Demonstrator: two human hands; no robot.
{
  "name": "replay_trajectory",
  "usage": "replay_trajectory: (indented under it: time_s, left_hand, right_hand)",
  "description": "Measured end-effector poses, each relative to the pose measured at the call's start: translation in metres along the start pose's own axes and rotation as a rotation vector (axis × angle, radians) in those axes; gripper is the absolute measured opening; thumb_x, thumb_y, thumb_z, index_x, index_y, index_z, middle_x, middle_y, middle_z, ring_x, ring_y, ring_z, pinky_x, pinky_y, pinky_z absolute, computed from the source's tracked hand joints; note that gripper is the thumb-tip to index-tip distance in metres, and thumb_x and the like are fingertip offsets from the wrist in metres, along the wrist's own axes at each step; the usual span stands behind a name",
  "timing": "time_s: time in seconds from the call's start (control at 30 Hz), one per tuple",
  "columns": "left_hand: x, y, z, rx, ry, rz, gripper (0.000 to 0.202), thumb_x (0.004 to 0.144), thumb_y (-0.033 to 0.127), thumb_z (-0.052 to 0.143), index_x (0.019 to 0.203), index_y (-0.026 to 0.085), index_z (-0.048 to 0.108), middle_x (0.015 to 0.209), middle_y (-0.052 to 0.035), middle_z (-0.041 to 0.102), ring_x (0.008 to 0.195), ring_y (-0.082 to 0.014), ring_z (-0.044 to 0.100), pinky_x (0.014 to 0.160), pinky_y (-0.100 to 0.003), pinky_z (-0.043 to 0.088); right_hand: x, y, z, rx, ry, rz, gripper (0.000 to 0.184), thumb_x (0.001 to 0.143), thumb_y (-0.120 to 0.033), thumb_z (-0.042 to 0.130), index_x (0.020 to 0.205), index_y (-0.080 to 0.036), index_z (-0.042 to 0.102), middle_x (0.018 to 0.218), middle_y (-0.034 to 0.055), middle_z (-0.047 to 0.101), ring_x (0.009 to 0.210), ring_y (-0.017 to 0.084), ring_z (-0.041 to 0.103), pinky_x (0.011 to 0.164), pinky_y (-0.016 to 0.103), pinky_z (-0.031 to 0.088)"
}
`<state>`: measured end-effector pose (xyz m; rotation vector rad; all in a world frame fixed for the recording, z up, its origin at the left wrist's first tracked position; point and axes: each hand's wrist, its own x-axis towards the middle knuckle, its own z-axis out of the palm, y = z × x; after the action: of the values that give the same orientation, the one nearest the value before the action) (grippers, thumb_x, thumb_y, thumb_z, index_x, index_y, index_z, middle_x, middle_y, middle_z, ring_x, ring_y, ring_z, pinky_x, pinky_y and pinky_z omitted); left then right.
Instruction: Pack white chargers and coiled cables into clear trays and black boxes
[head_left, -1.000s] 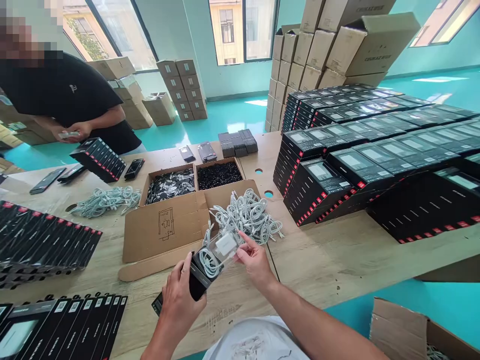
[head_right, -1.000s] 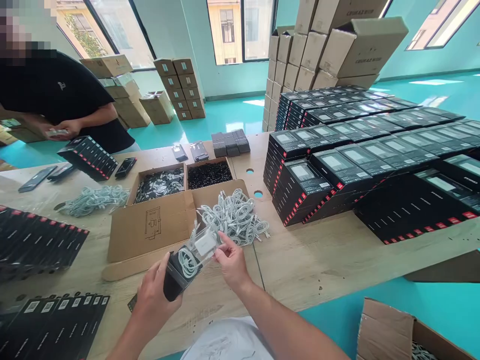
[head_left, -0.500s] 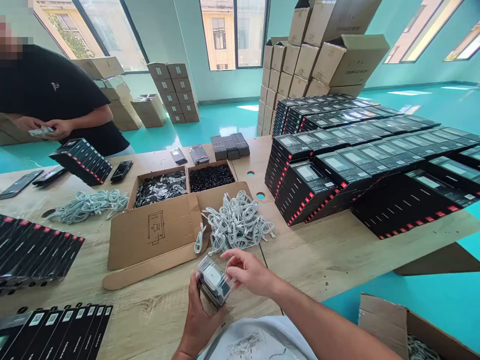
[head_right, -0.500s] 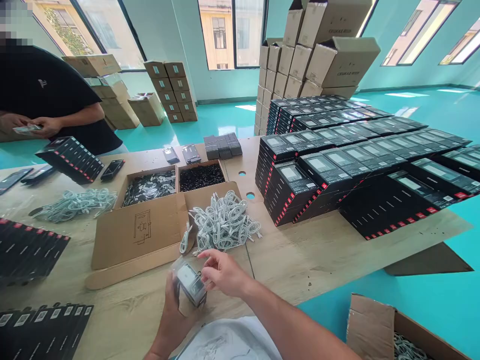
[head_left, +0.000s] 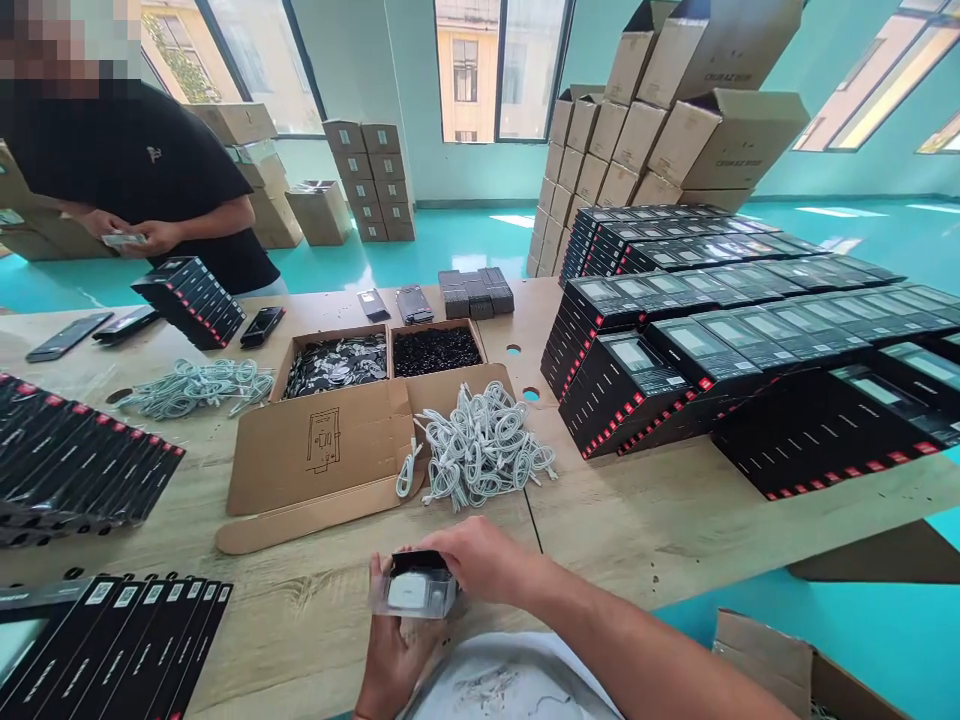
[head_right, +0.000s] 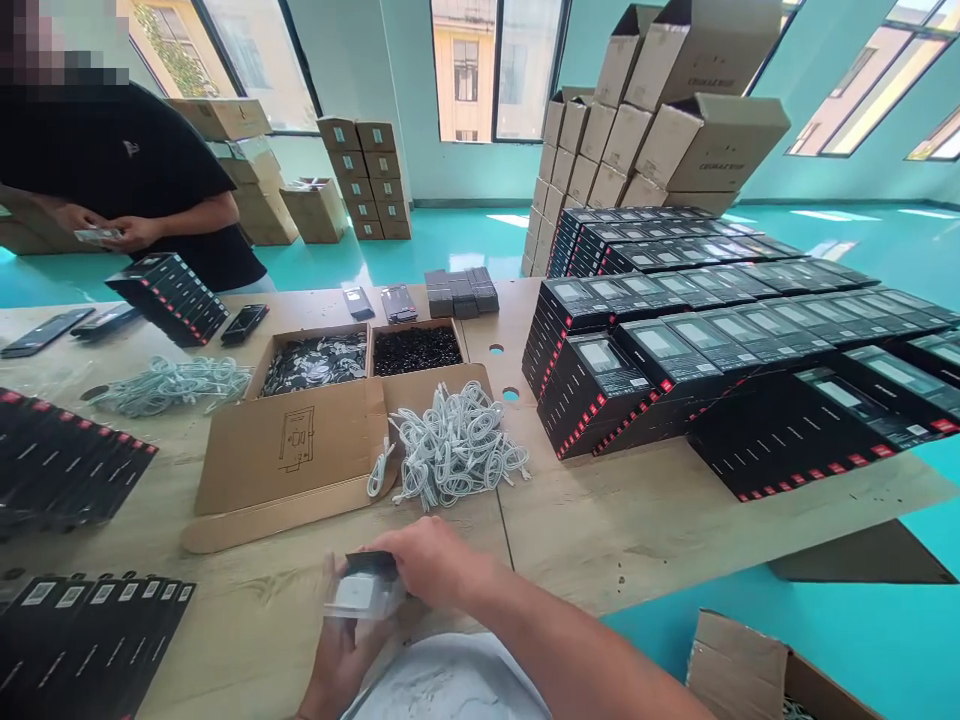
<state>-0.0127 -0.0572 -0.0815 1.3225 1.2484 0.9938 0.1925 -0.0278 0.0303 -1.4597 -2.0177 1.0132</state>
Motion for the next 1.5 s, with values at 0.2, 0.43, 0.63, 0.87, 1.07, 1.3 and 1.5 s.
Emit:
replay_trajectory:
  time_s: [0.2,0.43,0.63,0.87,1.07,1.3,1.5]
  left_hand:
    - [0.025,0.034,0.004,-0.087,-0.082,-0.104,0.078,0.079,0.068,0.063,0.142,0.023,0.052,0.153,-0.0145,0.054,0.145,-0.0351,0.045,0.120,-0.047,0.036]
    - [0.071,0.071,0.017,0.088,0.067,-0.113,0.072,0.070,0.067,0.074,0.122,0.022,0.053,0.100,-0.0074,0.073,0.088,-0.0273,0.072,0.077,-0.039,0.057]
    - [0.091,0.120,0.019,0.118,0.067,-0.150,0.067,0.063,0.069,0.078,0.101,0.025,0.045,0.067,0.0059,0.060,0.058,-0.0197,0.061,0.051,-0.029,0.047]
    - [0.066,0.131,0.030,0.084,-0.121,-0.184,0.051,0.070,0.070,0.072,0.081,0.023,0.057,0.071,0.0028,0.062,0.059,-0.0155,0.055,0.051,-0.026,0.047]
    - [0.058,0.128,0.033,0.041,-0.149,-0.175,0.046,0.072,0.066,0.070,0.079,0.021,0.066,0.088,-0.0035,0.069,0.086,-0.0223,0.065,0.074,-0.031,0.055]
    - [0.064,0.152,0.029,-0.019,-0.160,-0.182,0.042,0.067,0.058,0.078,0.083,0.023,0.061,0.091,-0.0075,0.077,0.089,-0.0282,0.072,0.079,-0.041,0.060]
    - [0.076,0.170,0.025,-0.030,-0.280,-0.307,0.037,0.061,0.049,0.080,0.081,0.019,0.074,0.078,-0.0054,0.075,0.074,-0.0231,0.068,0.073,-0.038,0.058]
  right_hand:
    - [-0.001,0.034,0.007,0.183,0.198,0.062,0.033,0.094,-0.020,0.051,0.115,-0.024,0.075,0.103,0.0061,0.081,0.092,0.021,0.074,0.084,0.030,0.053]
    - [-0.005,0.068,0.027,0.723,0.343,0.180,0.063,0.070,-0.027,0.081,0.128,-0.024,0.056,0.116,0.0082,0.071,0.103,0.024,0.070,0.095,0.042,0.054]
    - [-0.003,0.046,-0.003,0.801,0.400,0.146,0.051,0.075,-0.030,0.075,0.123,-0.026,0.059,0.106,0.0023,0.059,0.088,0.017,0.062,0.069,0.027,0.052]
    - [-0.028,0.041,-0.007,1.046,0.323,0.272,0.041,0.072,-0.044,0.076,0.106,-0.023,0.066,0.089,-0.0009,0.056,0.073,0.016,0.059,0.051,0.023,0.048]
    - [-0.036,0.049,-0.006,0.951,0.534,0.273,0.028,0.074,-0.043,0.076,0.084,-0.019,0.066,0.099,0.0055,0.067,0.090,0.020,0.063,0.078,0.031,0.051]
    - [-0.023,0.038,-0.024,0.987,0.526,0.228,0.033,0.068,-0.039,0.082,0.089,-0.021,0.063,0.081,-0.0014,0.067,0.077,0.015,0.061,0.075,0.028,0.047]
    - [-0.015,0.028,-0.046,1.014,0.330,0.304,0.031,0.066,-0.043,0.082,0.081,-0.017,0.074,0.073,-0.0015,0.067,0.066,0.012,0.055,0.064,0.026,0.042]
